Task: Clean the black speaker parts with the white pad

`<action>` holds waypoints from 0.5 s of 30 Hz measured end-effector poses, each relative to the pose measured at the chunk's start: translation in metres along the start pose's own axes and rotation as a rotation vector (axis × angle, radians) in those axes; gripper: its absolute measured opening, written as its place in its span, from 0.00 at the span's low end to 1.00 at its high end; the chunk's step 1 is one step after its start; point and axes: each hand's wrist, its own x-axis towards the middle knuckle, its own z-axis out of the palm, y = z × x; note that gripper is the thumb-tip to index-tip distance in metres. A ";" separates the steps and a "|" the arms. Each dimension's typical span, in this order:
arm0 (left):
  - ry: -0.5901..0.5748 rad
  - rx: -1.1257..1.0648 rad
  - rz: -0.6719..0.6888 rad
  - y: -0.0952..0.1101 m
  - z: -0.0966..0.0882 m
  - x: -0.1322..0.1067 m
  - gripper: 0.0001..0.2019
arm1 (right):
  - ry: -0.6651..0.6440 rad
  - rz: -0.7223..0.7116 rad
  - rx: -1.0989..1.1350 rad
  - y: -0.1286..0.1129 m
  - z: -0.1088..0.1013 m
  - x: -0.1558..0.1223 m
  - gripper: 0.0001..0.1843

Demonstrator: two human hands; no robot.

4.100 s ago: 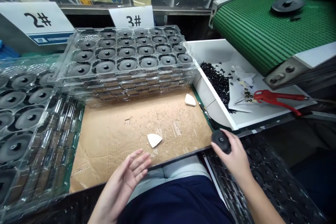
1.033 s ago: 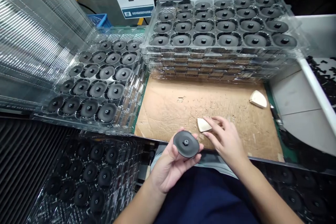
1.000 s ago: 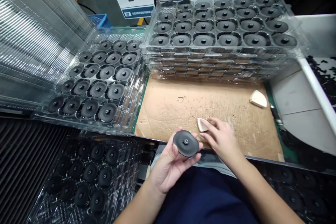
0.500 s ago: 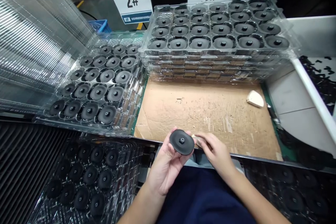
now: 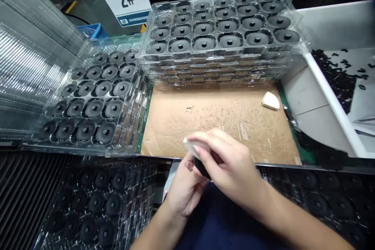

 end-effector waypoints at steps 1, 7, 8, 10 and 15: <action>-0.009 0.006 -0.008 0.001 0.000 0.000 0.20 | 0.053 -0.028 0.003 0.000 0.000 -0.002 0.13; 0.033 0.032 -0.046 0.006 0.001 -0.002 0.27 | -0.102 0.071 0.103 -0.002 -0.002 -0.008 0.11; 0.028 0.045 -0.056 0.006 0.002 -0.001 0.24 | -0.052 0.080 0.055 -0.002 -0.001 -0.005 0.11; 0.011 0.077 -0.087 0.006 0.005 0.001 0.19 | 0.058 0.024 0.000 -0.001 0.000 -0.001 0.12; 0.006 0.016 -0.116 0.013 0.003 0.000 0.26 | -0.155 0.002 0.140 0.000 -0.018 -0.015 0.12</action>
